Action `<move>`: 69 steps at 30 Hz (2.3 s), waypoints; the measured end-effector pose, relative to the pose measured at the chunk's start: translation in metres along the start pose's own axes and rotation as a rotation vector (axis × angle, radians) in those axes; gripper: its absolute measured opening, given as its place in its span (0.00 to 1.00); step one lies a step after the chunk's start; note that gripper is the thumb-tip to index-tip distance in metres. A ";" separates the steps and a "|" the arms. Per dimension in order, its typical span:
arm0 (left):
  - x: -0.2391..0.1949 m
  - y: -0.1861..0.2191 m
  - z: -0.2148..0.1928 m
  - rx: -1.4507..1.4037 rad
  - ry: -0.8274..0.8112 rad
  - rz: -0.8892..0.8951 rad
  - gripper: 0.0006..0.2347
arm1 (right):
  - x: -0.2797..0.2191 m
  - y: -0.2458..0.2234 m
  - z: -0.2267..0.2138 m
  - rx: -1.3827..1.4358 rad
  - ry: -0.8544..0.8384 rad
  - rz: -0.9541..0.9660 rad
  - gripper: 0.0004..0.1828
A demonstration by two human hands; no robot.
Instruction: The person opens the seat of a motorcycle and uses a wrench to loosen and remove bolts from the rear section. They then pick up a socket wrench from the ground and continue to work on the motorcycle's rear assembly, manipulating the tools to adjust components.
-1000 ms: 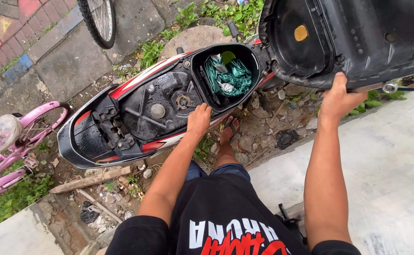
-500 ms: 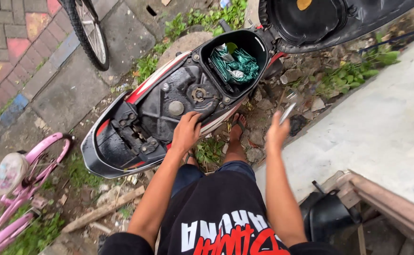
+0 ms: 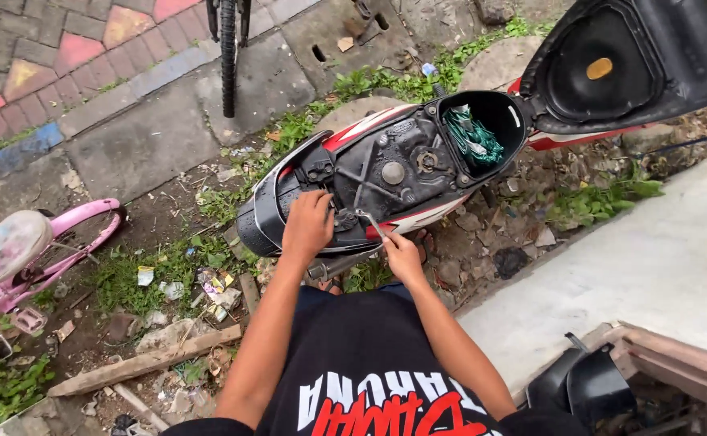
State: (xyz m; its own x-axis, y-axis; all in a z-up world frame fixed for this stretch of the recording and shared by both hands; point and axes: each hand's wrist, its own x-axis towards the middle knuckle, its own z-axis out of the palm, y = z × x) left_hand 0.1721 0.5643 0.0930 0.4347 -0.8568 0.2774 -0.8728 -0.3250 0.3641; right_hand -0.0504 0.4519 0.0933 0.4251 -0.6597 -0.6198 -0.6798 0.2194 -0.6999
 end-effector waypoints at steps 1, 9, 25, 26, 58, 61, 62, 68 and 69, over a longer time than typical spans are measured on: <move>0.004 0.006 -0.005 0.062 -0.012 0.029 0.12 | 0.002 -0.005 0.003 -0.057 -0.025 -0.039 0.25; 0.015 0.014 -0.003 0.153 0.041 -0.004 0.09 | -0.016 -0.034 -0.016 -0.186 -0.031 -0.144 0.22; 0.005 0.003 -0.026 -0.149 0.196 -0.109 0.15 | -0.025 -0.089 -0.017 -0.353 -0.142 -0.302 0.19; 0.003 0.001 -0.033 -0.102 0.222 -0.113 0.13 | -0.033 -0.096 -0.016 -0.396 -0.155 -0.332 0.19; -0.005 -0.032 -0.051 0.141 0.260 -0.445 0.29 | 0.097 -0.048 -0.013 -0.997 -0.353 -0.726 0.19; -0.004 -0.034 -0.050 0.147 0.264 -0.461 0.29 | 0.093 -0.042 -0.008 -1.103 -0.246 -0.763 0.19; -0.005 -0.033 -0.049 0.142 0.263 -0.462 0.29 | 0.089 -0.038 -0.007 -1.140 -0.182 -0.779 0.18; -0.006 -0.030 -0.052 0.146 0.259 -0.473 0.28 | 0.082 -0.038 -0.002 -1.157 -0.082 -0.815 0.21; -0.007 -0.030 -0.052 0.146 0.263 -0.473 0.28 | 0.079 -0.039 -0.001 -1.159 -0.080 -0.818 0.21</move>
State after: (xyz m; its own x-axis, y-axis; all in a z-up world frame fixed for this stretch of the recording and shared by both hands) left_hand 0.2066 0.6008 0.1259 0.8109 -0.4814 0.3327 -0.5825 -0.7180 0.3809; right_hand 0.0093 0.3900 0.0722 0.9364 -0.2611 -0.2344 -0.3106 -0.9277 -0.2072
